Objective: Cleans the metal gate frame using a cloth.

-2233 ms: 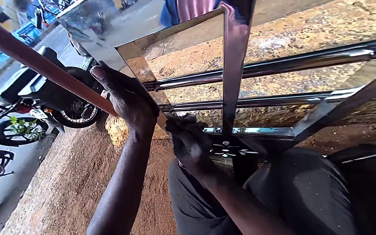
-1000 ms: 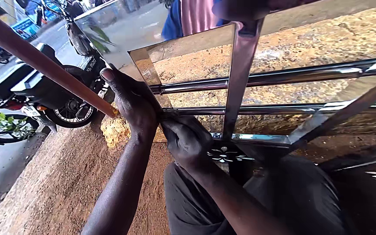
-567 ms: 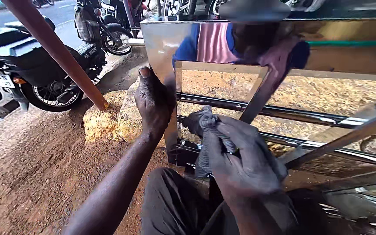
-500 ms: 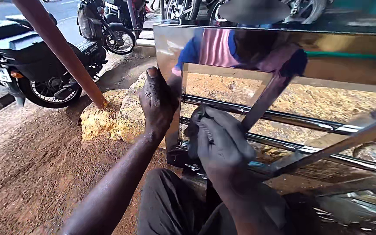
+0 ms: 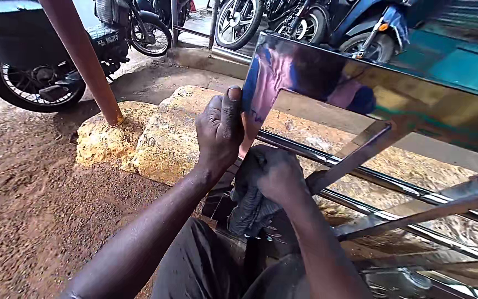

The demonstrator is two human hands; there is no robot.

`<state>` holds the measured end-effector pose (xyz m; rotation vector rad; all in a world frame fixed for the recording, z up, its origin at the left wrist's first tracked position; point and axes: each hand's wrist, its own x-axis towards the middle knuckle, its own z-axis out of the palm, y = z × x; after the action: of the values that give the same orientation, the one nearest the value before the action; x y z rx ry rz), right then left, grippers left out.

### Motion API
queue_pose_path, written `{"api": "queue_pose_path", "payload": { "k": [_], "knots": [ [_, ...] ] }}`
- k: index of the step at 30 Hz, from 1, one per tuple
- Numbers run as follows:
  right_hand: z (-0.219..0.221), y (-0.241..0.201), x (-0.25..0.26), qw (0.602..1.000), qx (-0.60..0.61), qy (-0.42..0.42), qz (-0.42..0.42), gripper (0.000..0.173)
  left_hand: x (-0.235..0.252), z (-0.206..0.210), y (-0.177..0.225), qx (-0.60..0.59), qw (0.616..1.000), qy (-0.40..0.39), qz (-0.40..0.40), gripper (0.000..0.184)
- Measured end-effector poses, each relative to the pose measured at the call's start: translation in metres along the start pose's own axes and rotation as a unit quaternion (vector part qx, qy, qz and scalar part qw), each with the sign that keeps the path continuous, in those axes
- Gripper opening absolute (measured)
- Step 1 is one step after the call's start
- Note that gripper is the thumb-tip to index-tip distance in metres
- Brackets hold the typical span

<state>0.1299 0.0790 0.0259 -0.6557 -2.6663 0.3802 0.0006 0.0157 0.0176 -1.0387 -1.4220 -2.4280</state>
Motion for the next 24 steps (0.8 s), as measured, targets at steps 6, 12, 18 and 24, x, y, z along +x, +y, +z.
{"api": "queue_pose_path", "payload": {
  "k": [6,12,18,24],
  "knots": [
    [0.001,0.000,-0.003,1.000,0.002,0.014,-0.004,0.012,0.001,-0.004,-0.001,0.061,0.998,-0.004,0.030,0.042],
    [-0.006,-0.003,0.002,0.998,-0.017,-0.059,0.027,0.031,-0.001,-0.006,-0.002,0.041,0.998,-0.011,0.036,0.042],
    [-0.010,0.001,0.004,0.997,0.017,-0.075,0.018,0.019,0.000,-0.004,-0.004,0.036,0.999,-0.007,0.035,0.041],
    [-0.007,0.000,0.003,0.998,0.008,-0.058,0.022,0.024,-0.001,-0.004,-0.002,0.061,0.997,0.000,0.043,0.042]
  ]
}}
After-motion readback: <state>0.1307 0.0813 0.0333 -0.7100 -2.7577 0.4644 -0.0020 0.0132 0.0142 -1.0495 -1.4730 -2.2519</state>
